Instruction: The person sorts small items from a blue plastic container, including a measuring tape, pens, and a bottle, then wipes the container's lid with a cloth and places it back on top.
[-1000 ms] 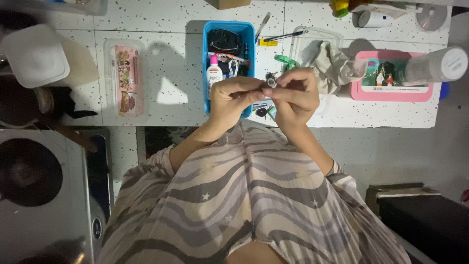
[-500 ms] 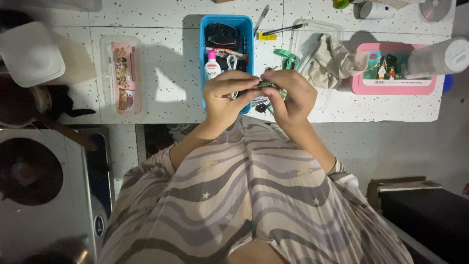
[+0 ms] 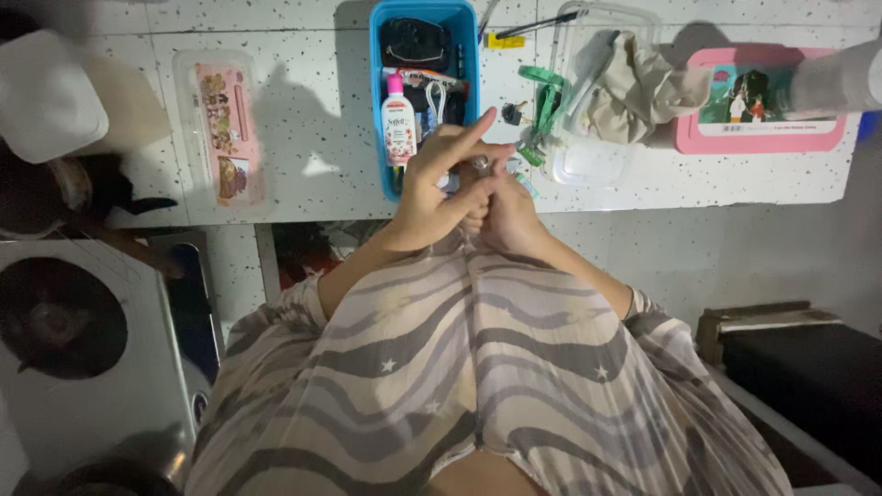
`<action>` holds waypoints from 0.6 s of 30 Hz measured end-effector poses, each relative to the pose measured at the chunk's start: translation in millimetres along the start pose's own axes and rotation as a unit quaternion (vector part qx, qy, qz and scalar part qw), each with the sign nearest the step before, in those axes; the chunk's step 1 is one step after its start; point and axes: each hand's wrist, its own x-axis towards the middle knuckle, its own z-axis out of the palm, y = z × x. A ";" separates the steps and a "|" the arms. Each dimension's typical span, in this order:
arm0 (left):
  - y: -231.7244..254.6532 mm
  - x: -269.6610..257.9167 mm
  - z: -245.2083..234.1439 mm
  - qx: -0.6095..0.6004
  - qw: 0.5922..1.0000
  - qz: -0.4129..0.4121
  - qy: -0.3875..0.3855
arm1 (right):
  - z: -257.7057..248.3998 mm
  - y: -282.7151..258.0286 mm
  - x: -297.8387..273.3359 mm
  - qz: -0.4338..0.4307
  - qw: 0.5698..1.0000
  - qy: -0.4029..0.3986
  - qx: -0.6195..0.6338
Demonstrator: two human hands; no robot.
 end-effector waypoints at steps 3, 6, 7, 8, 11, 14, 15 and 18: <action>-3.7 -3.7 8.8 -0.133 0.988 -0.074 0.041 | 0.1 -1.5 2.8 -0.039 0.983 0.078 -0.160; -20.5 -10.2 12.9 -0.202 0.963 -0.164 0.068 | 2.6 -10.5 7.0 -0.130 0.902 0.090 -0.402; -28.9 -11.3 12.8 -0.135 0.976 -0.152 0.079 | 1.2 -14.3 12.8 -0.164 0.872 0.077 -0.454; -37.0 -13.3 11.5 -0.068 0.984 -0.141 0.089 | -0.2 -16.3 18.8 -0.197 0.839 0.064 -0.502; -65.9 -15.9 3.9 0.046 0.986 -0.132 0.092 | -11.0 -14.2 39.1 -0.221 0.823 0.082 -0.517; -96.5 -12.9 -6.8 0.166 0.975 -0.133 0.061 | -30.3 -12.2 66.6 -0.159 0.772 0.240 -0.567; -106.4 -11.7 -10.2 0.214 0.967 -0.132 0.048 | -38.8 -15.0 77.6 -0.146 0.751 0.262 -0.589; -132.2 -10.9 -18.5 0.253 0.960 -0.110 0.038 | -62.2 -19.9 115.5 -0.137 0.673 0.304 -0.660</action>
